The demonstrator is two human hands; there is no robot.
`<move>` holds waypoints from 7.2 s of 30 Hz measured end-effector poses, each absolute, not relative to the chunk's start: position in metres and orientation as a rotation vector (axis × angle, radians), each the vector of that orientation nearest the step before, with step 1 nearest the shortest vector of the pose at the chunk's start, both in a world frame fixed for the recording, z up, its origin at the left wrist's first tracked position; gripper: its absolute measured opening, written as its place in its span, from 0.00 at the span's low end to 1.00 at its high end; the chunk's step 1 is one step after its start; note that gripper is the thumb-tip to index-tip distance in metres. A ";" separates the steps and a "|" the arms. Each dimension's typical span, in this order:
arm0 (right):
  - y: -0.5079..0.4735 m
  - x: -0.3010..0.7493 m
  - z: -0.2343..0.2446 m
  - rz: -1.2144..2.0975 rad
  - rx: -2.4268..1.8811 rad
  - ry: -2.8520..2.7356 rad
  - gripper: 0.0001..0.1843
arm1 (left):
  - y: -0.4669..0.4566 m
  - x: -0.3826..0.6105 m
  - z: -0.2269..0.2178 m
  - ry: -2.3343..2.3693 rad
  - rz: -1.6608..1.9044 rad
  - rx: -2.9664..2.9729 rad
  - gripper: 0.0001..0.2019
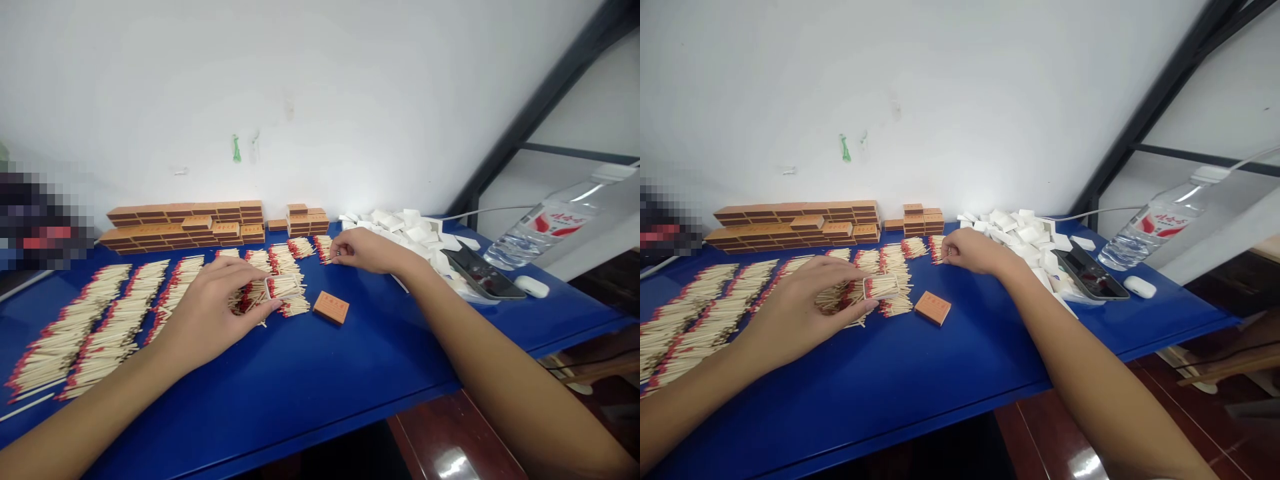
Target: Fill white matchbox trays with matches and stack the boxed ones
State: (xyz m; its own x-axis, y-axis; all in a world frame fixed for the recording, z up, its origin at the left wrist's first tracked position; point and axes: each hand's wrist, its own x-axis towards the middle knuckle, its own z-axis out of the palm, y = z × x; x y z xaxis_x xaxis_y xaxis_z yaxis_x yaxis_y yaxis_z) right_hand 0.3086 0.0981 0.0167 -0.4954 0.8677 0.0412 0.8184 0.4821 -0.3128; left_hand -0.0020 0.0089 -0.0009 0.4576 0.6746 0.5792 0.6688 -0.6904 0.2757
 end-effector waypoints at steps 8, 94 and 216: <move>0.097 0.312 0.018 0.465 -1.436 -2.504 0.04 | 0.008 -0.002 0.000 1.244 1.067 2.685 0.16; 0.102 0.304 0.008 0.398 -1.337 -2.528 0.04 | 0.009 -0.002 -0.002 1.222 1.094 2.706 0.16; 0.043 0.253 0.025 0.653 -0.924 -2.265 0.12 | 0.005 0.005 -0.002 1.304 1.158 2.519 0.15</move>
State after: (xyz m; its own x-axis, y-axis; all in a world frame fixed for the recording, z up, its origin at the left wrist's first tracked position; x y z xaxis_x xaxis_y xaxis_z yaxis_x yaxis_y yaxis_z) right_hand 0.2528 0.0429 0.0246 -0.5773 0.7420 0.3410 0.4468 0.6365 -0.6287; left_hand 0.0045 0.0048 -0.0024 0.3529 0.7282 0.5876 0.6694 -0.6353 0.3853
